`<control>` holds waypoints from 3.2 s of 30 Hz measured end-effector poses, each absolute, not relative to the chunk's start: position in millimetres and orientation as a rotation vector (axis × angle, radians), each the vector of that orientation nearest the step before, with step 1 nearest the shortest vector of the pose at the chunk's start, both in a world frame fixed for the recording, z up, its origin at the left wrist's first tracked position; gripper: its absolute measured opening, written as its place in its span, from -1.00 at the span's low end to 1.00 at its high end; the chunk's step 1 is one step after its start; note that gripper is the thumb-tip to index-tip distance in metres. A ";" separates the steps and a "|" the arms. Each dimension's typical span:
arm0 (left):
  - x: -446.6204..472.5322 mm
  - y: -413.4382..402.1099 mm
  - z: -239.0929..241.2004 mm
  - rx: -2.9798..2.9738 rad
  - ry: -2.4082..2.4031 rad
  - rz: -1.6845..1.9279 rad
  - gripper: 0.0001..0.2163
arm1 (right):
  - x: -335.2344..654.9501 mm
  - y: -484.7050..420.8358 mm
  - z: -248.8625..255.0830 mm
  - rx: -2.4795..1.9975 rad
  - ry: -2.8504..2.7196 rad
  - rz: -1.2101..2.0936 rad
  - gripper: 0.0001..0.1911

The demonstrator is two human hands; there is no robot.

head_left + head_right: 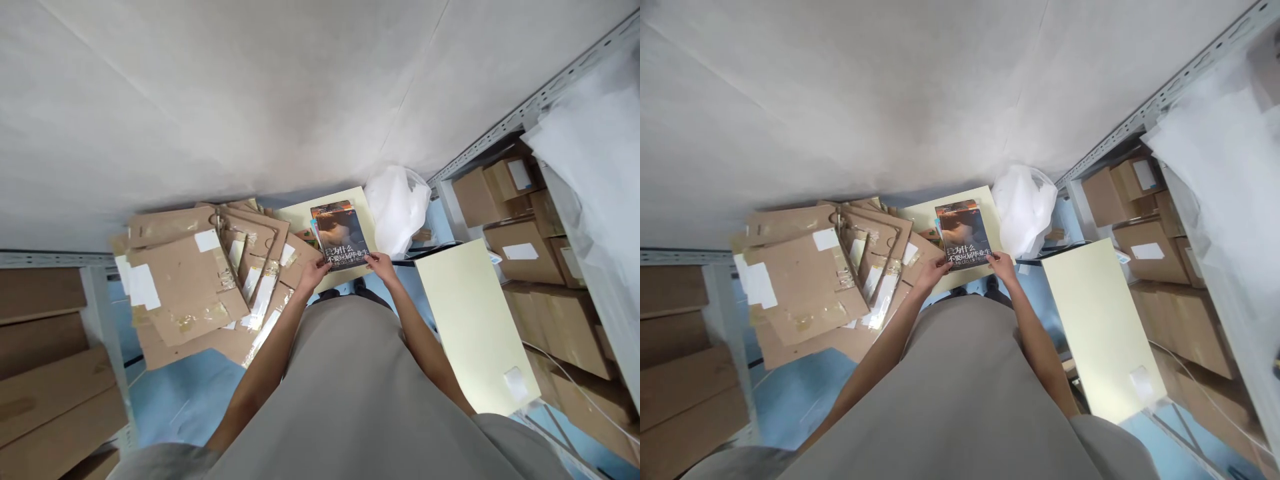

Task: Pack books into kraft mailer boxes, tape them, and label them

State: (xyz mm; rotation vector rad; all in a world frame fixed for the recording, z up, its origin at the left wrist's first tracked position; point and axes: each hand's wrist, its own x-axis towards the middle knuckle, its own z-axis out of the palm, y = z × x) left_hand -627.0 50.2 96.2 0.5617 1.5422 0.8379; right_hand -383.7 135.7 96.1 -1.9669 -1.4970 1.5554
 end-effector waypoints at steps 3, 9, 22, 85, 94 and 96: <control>-639.9 53.7 108.5 0.673 1.496 0.836 -0.49 | -379.9 125.2 113.5 -1.810 -1.293 1.567 -0.42; -632.1 73.1 145.4 0.773 1.256 0.879 -0.37 | -358.2 87.8 163.7 -1.638 -1.006 1.444 -0.35; -499.8 127.8 195.1 0.961 0.746 0.454 -0.32 | -270.7 -32.1 224.5 -1.679 -0.549 0.909 -0.47; -110.3 160.8 239.0 1.089 0.688 0.308 -0.44 | 59.2 -28.4 234.0 -1.185 -0.220 0.955 -0.46; -111.6 147.3 234.6 1.129 0.781 0.392 -0.50 | 56.9 -37.8 229.9 -1.238 -0.243 0.935 -0.40; -113.4 144.9 234.8 1.167 0.783 0.397 -0.49 | 56.7 -37.3 226.5 -1.270 -0.272 0.906 -0.38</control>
